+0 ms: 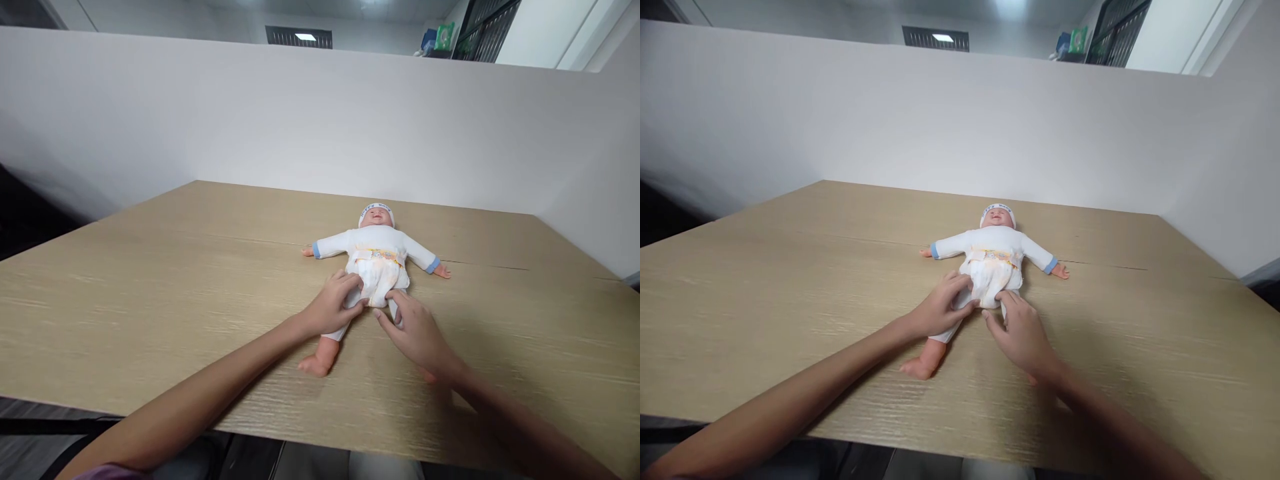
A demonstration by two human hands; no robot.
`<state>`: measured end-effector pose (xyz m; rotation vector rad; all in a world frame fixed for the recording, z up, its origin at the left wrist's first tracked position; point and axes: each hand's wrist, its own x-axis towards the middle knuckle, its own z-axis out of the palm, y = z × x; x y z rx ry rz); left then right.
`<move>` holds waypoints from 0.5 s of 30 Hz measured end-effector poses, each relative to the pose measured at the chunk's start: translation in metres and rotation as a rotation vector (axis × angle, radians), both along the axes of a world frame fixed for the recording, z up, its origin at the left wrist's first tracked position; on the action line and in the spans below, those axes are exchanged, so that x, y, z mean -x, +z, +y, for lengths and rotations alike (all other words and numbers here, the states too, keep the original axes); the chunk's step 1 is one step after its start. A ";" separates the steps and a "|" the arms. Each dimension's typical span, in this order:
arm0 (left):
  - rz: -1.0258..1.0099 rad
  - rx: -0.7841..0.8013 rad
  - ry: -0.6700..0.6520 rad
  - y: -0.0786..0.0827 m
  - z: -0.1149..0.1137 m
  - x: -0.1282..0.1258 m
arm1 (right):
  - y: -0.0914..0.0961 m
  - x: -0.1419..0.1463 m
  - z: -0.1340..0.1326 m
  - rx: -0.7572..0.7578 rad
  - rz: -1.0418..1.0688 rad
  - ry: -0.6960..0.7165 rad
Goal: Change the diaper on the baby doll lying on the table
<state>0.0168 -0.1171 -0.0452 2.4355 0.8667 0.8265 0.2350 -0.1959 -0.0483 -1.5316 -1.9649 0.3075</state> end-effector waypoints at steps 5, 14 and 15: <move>-0.085 0.047 0.069 -0.005 -0.002 0.001 | 0.003 -0.003 0.001 0.060 0.091 -0.049; -0.416 0.271 0.150 -0.023 0.000 -0.003 | -0.001 -0.010 0.008 0.056 0.276 -0.094; -0.438 0.300 0.158 -0.023 0.000 -0.004 | -0.001 -0.011 0.008 0.054 0.275 -0.107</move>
